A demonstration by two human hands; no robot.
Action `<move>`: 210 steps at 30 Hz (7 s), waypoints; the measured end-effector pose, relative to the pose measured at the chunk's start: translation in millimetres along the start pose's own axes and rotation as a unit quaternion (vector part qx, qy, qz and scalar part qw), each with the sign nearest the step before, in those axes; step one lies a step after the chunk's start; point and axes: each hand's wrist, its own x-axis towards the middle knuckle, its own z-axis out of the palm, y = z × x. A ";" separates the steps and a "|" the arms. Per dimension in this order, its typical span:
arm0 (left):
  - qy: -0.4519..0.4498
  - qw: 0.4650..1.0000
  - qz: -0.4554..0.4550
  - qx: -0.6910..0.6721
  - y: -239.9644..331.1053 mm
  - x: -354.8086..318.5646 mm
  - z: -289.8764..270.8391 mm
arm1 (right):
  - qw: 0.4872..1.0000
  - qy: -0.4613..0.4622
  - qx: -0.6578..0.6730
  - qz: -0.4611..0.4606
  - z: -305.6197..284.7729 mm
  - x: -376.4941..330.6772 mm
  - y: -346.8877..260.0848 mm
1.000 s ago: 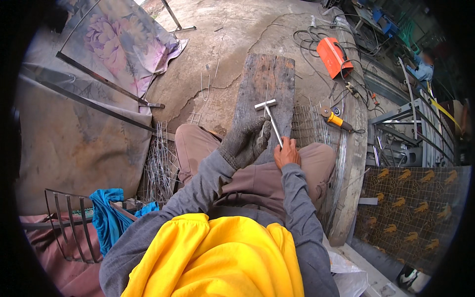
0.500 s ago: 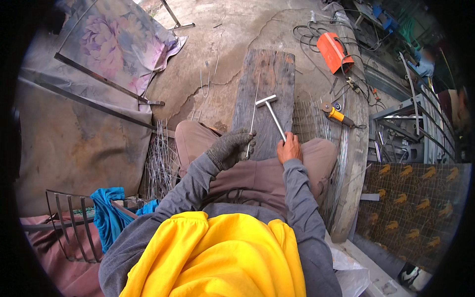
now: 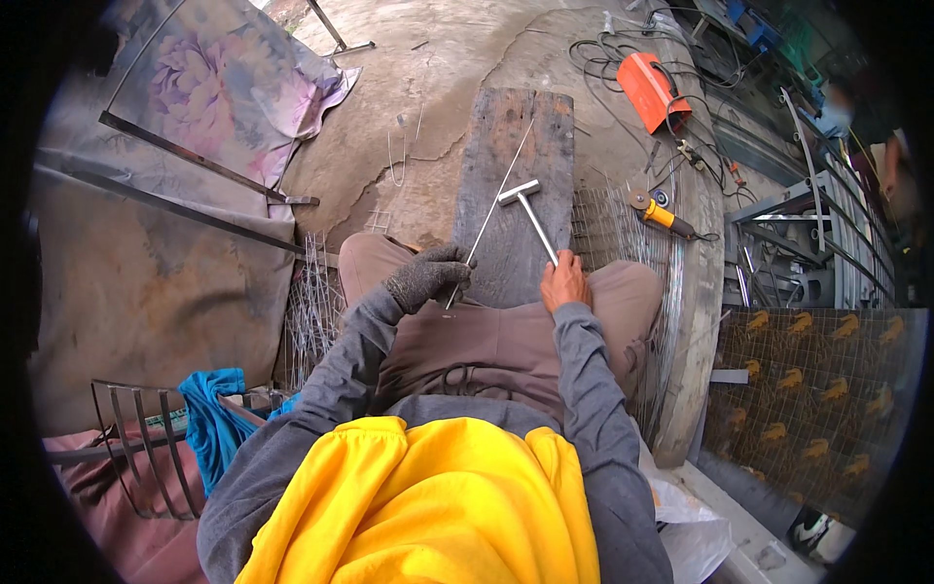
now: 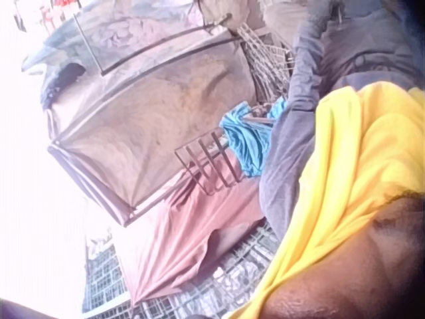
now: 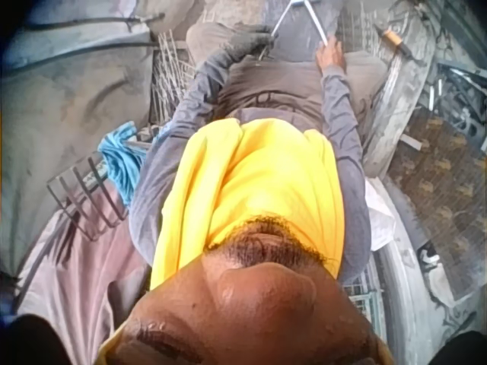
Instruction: Straightening or shaping a thin metal rod using a hammer on a wooden block.
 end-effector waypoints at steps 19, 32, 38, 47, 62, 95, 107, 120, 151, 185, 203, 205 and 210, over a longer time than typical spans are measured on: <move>0.183 0.897 0.005 0.403 -12.4 47.8 -185.5 | 0.992 -0.108 -0.020 0.069 -24.3 34.4 -24.6; 0.168 0.903 -0.010 0.395 -35.7 62.2 -213.4 | 0.955 0.016 0.295 0.037 -44.7 50.5 -19.8; 0.147 0.906 -0.053 0.394 -42.6 71.9 -223.4 | 0.977 0.032 0.205 0.039 -45.4 49.7 -11.8; 0.141 0.895 -0.059 0.418 -38.5 69.2 -217.7 | 0.974 0.115 0.193 0.019 -5.8 27.3 -1.5; 0.124 0.900 -0.050 0.415 -47.1 70.0 -223.5 | 0.994 0.030 0.097 0.034 1.2 64.0 -32.1; 0.166 0.901 -0.044 0.399 -47.4 60.3 -219.5 | 0.989 0.122 0.067 0.055 -0.6 72.7 -8.8; 0.159 0.926 -0.018 0.341 -49.0 62.8 -222.9 | 0.983 0.107 0.140 0.042 -23.6 59.4 -39.0; 0.153 0.917 -0.023 0.368 -50.4 63.0 -227.8 | 0.995 0.035 0.074 0.060 -4.4 56.6 -37.7; 0.194 0.894 -0.006 0.403 -49.4 63.6 -221.1 | 0.998 0.000 0.048 0.032 0.6 50.4 -45.0; 0.199 0.882 0.036 0.425 -55.0 61.9 -224.8 | 0.998 0.011 0.004 0.067 5.1 45.7 -46.9; 0.183 0.911 -0.008 0.370 -41.7 60.3 -219.3 | 0.983 0.128 0.121 0.060 -19.6 57.7 -39.4; 0.182 0.911 -0.033 0.370 -43.5 61.4 -220.7 | 0.981 0.134 0.127 0.064 -26.1 54.1 -47.3; 0.176 0.916 -0.023 0.361 -42.7 63.8 -216.0 | 0.976 0.161 0.137 0.047 -16.9 56.0 -43.5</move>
